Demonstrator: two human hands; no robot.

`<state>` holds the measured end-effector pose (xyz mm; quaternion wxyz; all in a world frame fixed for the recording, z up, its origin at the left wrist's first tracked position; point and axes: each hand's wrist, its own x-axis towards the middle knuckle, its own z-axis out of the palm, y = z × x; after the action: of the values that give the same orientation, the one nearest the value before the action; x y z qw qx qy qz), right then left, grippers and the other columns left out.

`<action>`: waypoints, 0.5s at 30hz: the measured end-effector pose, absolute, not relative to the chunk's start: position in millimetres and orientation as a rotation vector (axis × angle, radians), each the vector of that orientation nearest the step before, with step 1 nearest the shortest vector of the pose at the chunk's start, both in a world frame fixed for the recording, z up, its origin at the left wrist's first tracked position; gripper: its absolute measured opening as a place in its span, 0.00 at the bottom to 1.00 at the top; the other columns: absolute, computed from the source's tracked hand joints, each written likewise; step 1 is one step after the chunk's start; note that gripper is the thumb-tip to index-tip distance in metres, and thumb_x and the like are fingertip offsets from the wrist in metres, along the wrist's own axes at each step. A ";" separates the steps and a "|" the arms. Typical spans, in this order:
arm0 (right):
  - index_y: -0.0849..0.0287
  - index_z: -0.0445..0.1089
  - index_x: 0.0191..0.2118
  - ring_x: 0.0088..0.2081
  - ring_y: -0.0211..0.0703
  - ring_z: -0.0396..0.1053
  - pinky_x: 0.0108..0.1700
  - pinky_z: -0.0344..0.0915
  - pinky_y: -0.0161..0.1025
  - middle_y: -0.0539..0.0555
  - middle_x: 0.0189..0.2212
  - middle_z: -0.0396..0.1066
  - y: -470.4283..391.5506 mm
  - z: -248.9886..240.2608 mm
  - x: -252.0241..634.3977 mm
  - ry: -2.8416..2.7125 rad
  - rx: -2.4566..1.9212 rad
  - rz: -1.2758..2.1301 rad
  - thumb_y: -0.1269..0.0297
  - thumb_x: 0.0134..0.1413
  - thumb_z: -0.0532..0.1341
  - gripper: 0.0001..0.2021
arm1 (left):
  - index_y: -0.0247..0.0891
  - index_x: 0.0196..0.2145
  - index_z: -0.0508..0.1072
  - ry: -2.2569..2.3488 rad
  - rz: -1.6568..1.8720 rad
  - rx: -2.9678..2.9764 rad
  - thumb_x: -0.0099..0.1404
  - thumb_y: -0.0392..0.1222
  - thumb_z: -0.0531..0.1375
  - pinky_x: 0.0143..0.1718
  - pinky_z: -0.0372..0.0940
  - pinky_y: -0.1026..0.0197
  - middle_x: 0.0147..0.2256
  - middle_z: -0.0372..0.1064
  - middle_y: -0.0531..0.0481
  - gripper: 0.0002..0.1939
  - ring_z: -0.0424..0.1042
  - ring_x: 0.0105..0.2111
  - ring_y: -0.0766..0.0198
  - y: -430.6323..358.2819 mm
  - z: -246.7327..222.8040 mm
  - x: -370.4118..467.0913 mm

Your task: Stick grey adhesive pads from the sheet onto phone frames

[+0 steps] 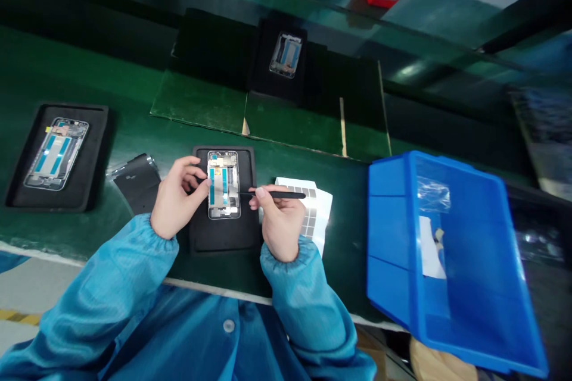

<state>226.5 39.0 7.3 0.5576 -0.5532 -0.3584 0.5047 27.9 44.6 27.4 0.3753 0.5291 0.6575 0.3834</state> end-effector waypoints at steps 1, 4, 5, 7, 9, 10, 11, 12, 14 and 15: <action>0.58 0.76 0.34 0.23 0.39 0.75 0.28 0.74 0.37 0.51 0.26 0.80 41.7 6.7 225.2 -0.864 -1.340 1.181 0.58 0.51 0.72 0.11 | 0.40 0.53 0.65 1.802 0.933 1.469 0.62 0.42 0.63 0.38 0.66 0.57 0.38 0.72 0.50 0.22 0.69 0.32 0.64 42.7 22.1 25.5; 0.60 0.76 0.33 0.23 0.40 0.75 0.27 0.74 0.38 0.51 0.23 0.78 52.5 4.7 217.9 -0.927 -1.429 1.154 0.56 0.49 0.73 0.13 | 0.37 0.58 0.63 1.982 0.740 1.749 0.61 0.38 0.61 0.41 0.67 0.55 0.41 0.70 0.46 0.26 0.71 0.37 0.59 36.6 4.3 23.5; 0.60 0.76 0.32 0.23 0.41 0.75 0.27 0.74 0.38 0.51 0.22 0.78 56.8 3.7 214.7 -0.945 -1.452 1.151 0.55 0.48 0.73 0.13 | 0.36 0.59 0.63 1.987 0.703 1.797 0.62 0.37 0.60 0.41 0.68 0.54 0.43 0.69 0.45 0.27 0.71 0.38 0.57 35.1 -1.2 24.1; 0.60 0.76 0.32 0.23 0.41 0.76 0.27 0.75 0.38 0.51 0.22 0.77 65.9 0.6 208.2 -0.980 -1.492 1.153 0.54 0.48 0.73 0.14 | 0.36 0.60 0.62 1.992 0.697 1.875 0.63 0.35 0.58 0.43 0.68 0.53 0.44 0.69 0.43 0.27 0.71 0.40 0.55 33.7 -9.9 25.7; 0.61 0.76 0.32 0.24 0.43 0.76 0.27 0.75 0.38 0.51 0.21 0.77 74.6 -3.3 203.0 -1.020 -1.520 1.161 0.53 0.48 0.72 0.15 | 0.36 0.60 0.62 1.980 0.748 1.963 0.63 0.35 0.58 0.46 0.68 0.50 0.43 0.71 0.42 0.27 0.71 0.42 0.53 34.3 -14.7 26.6; 0.61 0.76 0.32 0.24 0.43 0.77 0.27 0.75 0.38 0.51 0.21 0.76 78.3 -5.2 201.2 -1.041 -1.528 1.163 0.53 0.48 0.72 0.15 | 0.36 0.60 0.62 1.954 0.773 2.005 0.63 0.35 0.58 0.47 0.67 0.49 0.43 0.72 0.42 0.27 0.70 0.43 0.52 35.2 -15.8 26.7; 0.61 0.76 0.32 0.24 0.43 0.77 0.28 0.74 0.38 0.51 0.20 0.76 81.5 -6.9 199.8 -1.060 -1.534 1.164 0.52 0.49 0.72 0.15 | 0.36 0.60 0.63 1.924 0.794 2.038 0.63 0.35 0.58 0.49 0.67 0.49 0.44 0.73 0.42 0.27 0.70 0.44 0.51 36.1 -16.4 26.7; 0.61 0.76 0.33 0.24 0.43 0.77 0.28 0.74 0.37 0.51 0.20 0.76 84.1 -8.2 198.9 -1.075 -1.542 1.163 0.52 0.49 0.72 0.15 | 0.36 0.60 0.63 1.901 0.810 2.060 0.63 0.35 0.58 0.49 0.66 0.49 0.45 0.74 0.42 0.26 0.70 0.45 0.51 37.1 -16.6 26.8; 0.61 0.76 0.33 0.24 0.43 0.77 0.28 0.74 0.37 0.51 0.21 0.77 87.2 -9.7 198.1 -1.099 -1.563 1.159 0.52 0.50 0.71 0.15 | 0.37 0.59 0.63 1.881 0.834 2.082 0.64 0.35 0.59 0.52 0.65 0.49 0.47 0.75 0.43 0.26 0.69 0.49 0.50 38.8 -16.7 27.4; 0.60 0.76 0.33 0.24 0.44 0.78 0.28 0.74 0.37 0.51 0.21 0.77 87.9 -9.8 198.0 -1.109 -1.577 1.154 0.53 0.51 0.71 0.15 | 0.38 0.59 0.64 1.878 0.844 2.086 0.64 0.35 0.59 0.53 0.64 0.49 0.48 0.75 0.43 0.25 0.69 0.51 0.50 39.5 -16.8 28.1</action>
<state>198.0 87.9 -9.8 0.4326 -0.6328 -0.4449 0.4632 28.1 39.5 -16.8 0.1051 0.7077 0.6373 0.2863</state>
